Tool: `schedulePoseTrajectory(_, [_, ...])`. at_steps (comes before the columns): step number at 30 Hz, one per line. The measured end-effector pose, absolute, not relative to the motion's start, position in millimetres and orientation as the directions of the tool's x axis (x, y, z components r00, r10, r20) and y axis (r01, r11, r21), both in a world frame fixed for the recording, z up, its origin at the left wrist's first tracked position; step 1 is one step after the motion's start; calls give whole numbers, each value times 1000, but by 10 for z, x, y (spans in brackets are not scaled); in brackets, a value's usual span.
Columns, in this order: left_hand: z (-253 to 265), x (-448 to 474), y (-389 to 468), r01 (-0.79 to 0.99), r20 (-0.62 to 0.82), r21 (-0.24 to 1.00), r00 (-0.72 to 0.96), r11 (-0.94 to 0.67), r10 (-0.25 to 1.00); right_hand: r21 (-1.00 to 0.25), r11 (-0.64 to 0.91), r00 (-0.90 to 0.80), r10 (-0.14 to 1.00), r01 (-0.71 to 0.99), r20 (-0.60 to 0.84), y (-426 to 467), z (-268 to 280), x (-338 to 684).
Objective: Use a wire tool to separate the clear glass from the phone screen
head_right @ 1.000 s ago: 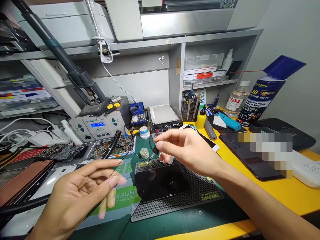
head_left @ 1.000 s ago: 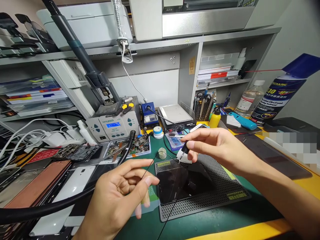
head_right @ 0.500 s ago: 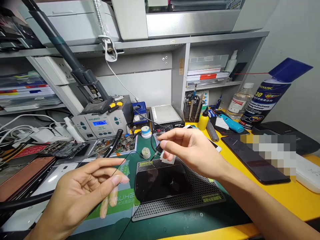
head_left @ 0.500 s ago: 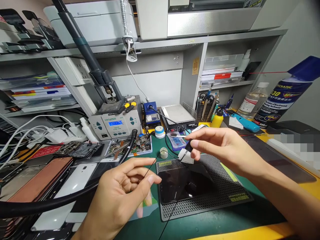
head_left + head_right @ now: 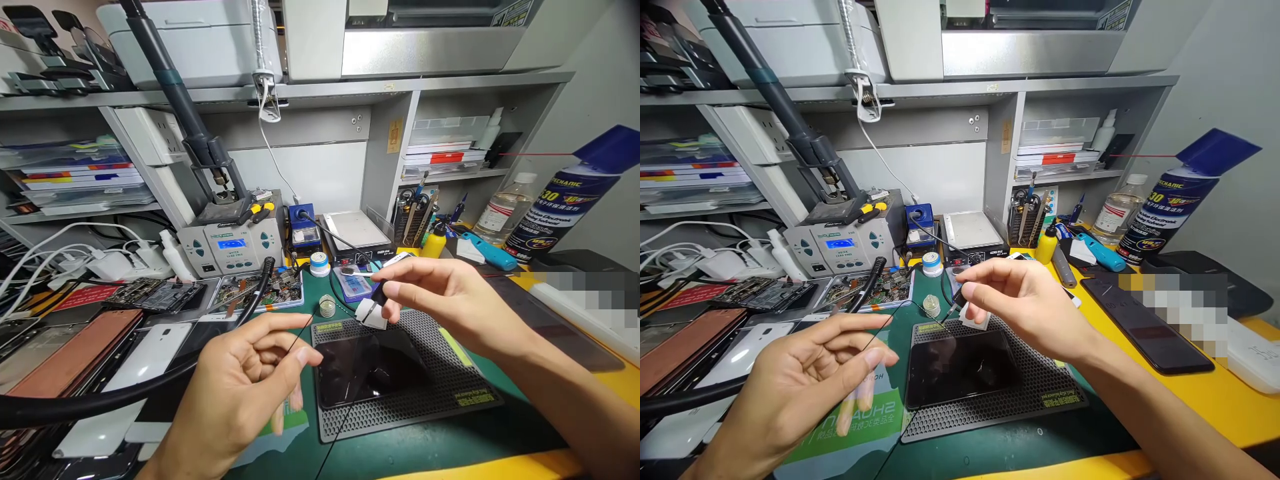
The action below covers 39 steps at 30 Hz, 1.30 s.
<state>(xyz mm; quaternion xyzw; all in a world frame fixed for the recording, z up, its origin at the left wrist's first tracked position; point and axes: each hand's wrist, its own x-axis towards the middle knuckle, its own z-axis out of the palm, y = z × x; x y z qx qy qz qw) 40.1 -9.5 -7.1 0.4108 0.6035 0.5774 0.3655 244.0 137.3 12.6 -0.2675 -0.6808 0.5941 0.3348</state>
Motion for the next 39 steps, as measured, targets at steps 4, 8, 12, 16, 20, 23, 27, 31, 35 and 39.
schedulePoseTrajectory(4, [-70,399,-87,75,26,997,-394,4,919,-988,156,-644,754,-22,134,1375,118,2433])
schedulePoseTrajectory(8, [-71,389,-87,73,21,997,-388,8,921,-988,156,-623,770,-24,137,1368,122,2437])
schedulePoseTrajectory(12, [-69,382,-90,67,15,998,-379,11,925,-989,143,-625,768,-42,138,1371,125,2447])
schedulePoseTrajectory(16, [-61,374,-88,73,12,997,-377,17,926,-990,134,-640,758,-36,126,1372,112,2451])
schedulePoseTrajectory(20, [-56,366,-91,89,22,996,-371,13,929,-989,138,-623,770,-47,137,1370,107,2454])
schedulePoseTrajectory(23, [-58,367,-95,97,36,995,-365,-1,930,-990,131,-633,763,-53,135,1373,111,2447])
schedulePoseTrajectory(27, [-55,364,-91,97,48,995,-356,-14,933,-990,140,-627,769,-28,126,1383,121,2440])
schedulePoseTrajectory(31, [-23,322,-60,122,36,993,-358,8,933,-986,161,-578,802,-36,152,1408,120,2461])
schedulePoseTrajectory(35, [-6,260,-12,125,30,992,-415,25,909,-983,171,-530,829,-67,181,1438,89,2481])
schedulePoseTrajectory(39, [-34,204,14,50,28,999,-431,-7,902,-980,185,-471,860,-73,197,1425,27,2477])
